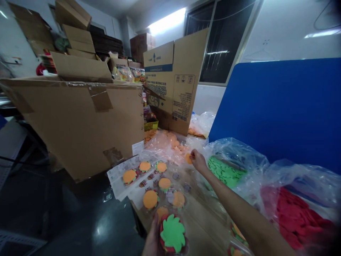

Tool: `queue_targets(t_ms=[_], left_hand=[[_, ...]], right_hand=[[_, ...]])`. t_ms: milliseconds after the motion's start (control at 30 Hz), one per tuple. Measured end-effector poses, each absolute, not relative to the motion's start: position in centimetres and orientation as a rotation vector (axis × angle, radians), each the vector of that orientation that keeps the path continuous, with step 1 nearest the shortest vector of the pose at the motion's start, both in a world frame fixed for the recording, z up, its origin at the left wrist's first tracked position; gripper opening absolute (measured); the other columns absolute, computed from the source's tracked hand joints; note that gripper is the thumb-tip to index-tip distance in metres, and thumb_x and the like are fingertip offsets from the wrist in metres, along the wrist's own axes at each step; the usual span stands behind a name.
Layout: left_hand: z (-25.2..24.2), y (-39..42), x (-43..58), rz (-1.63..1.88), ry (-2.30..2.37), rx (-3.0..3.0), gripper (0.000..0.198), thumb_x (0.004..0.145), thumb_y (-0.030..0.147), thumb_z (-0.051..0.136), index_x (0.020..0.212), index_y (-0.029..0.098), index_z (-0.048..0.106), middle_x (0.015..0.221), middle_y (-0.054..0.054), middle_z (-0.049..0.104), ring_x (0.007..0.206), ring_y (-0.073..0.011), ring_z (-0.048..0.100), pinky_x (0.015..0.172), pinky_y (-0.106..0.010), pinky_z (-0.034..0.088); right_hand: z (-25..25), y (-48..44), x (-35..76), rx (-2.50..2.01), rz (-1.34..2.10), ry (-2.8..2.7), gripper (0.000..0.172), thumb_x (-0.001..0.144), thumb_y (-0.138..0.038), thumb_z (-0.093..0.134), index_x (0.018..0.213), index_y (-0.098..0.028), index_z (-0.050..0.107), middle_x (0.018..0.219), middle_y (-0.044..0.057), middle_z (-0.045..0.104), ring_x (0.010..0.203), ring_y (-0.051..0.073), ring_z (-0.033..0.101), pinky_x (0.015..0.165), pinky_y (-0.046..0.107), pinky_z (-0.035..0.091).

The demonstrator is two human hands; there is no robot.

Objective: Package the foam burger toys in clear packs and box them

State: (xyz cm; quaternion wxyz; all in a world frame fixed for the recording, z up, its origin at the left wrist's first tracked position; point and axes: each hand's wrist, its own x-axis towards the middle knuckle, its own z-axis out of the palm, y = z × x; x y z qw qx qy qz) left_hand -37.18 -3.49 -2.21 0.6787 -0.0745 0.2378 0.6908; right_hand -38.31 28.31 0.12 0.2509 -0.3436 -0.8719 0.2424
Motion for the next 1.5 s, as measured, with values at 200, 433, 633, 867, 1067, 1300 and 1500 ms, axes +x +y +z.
queue_targets(t_ms=[200, 433, 633, 867, 1067, 1300, 1500], left_hand=[[0.4, -2.9, -36.1, 1.559, 0.590, -0.318, 0.056, 0.081, 0.061, 0.040, 0.079, 0.012, 0.066, 0.071, -0.010, 0.067, 0.067, -0.0237, 0.062, 0.069, -0.036, 0.042], [-0.2, -3.5, -35.4, 1.601, 0.638, -0.374, 0.054, 0.081, 0.061, 0.041, 0.080, 0.012, 0.064, 0.071, -0.010, 0.066, 0.063, -0.0230, 0.061, 0.065, -0.037, 0.042], [0.7, -3.5, -35.3, 1.724, 0.631, -0.358, 0.043, 0.086, 0.051, 0.039, 0.085, 0.013, 0.060, 0.074, -0.008, 0.065, 0.066, -0.0224, 0.062, 0.074, -0.042, 0.044], [1.1, -2.2, -35.4, 1.762, 0.583, -0.187, 0.045, 0.083, 0.054, 0.044, 0.095, 0.014, 0.058, 0.078, -0.009, 0.065, 0.070, -0.0234, 0.061, 0.074, -0.043, 0.044], [1.0, -1.1, -33.4, 1.688, 0.508, -0.220, 0.038, 0.083, 0.051, 0.046, 0.084, 0.015, 0.059, 0.074, -0.006, 0.064, 0.067, -0.0197, 0.058, 0.076, -0.042, 0.043], [1.2, -0.7, -30.9, 1.553, 0.513, -0.237, 0.034, 0.085, 0.047, 0.046, 0.085, 0.015, 0.058, 0.076, -0.005, 0.063, 0.071, -0.0207, 0.059, 0.078, -0.043, 0.042], [1.1, -0.4, -29.2, 1.421, 0.519, -0.213, 0.036, 0.085, 0.048, 0.044, 0.088, 0.015, 0.058, 0.082, -0.008, 0.064, 0.078, -0.0241, 0.060, 0.077, -0.044, 0.043]], right_hand=[[0.9, 28.2, -37.1, -1.090, 1.081, -2.080, 0.005, 0.077, -0.018, 0.055, 0.076, -0.018, 0.050, 0.060, -0.005, 0.049, 0.059, 0.013, 0.054, 0.052, 0.024, 0.044], [2.4, 26.3, -37.1, -1.152, 1.533, -1.885, 0.016, 0.086, -0.029, 0.055, 0.086, -0.013, 0.057, 0.070, -0.002, 0.058, 0.058, 0.009, 0.057, 0.053, 0.024, 0.049], [5.8, 23.3, -36.0, -1.030, 1.659, -1.822, 0.018, 0.061, -0.020, 0.069, 0.070, -0.017, 0.053, 0.058, -0.004, 0.056, 0.054, 0.011, 0.053, 0.051, 0.023, 0.042], [8.1, 13.0, -29.0, -0.622, 1.993, -1.985, 0.028, 0.054, -0.030, 0.073, 0.073, -0.018, 0.057, 0.065, -0.001, 0.062, 0.059, 0.012, 0.055, 0.057, 0.022, 0.042], [7.0, 8.8, -24.4, -0.603, 1.722, -2.201, 0.020, 0.066, -0.033, 0.066, 0.076, -0.019, 0.056, 0.071, 0.000, 0.059, 0.065, 0.014, 0.055, 0.059, 0.024, 0.043], [5.0, 8.1, -21.2, -0.764, 0.930, -2.397, 0.008, 0.072, -0.016, 0.056, 0.077, -0.021, 0.059, 0.079, 0.002, 0.061, 0.081, 0.020, 0.054, 0.074, 0.033, 0.042], [4.4, 7.9, -17.5, -0.796, 0.809, -2.216, 0.014, 0.081, -0.024, 0.052, 0.080, -0.023, 0.066, 0.106, 0.007, 0.062, 0.104, 0.023, 0.053, 0.089, 0.040, 0.039]])
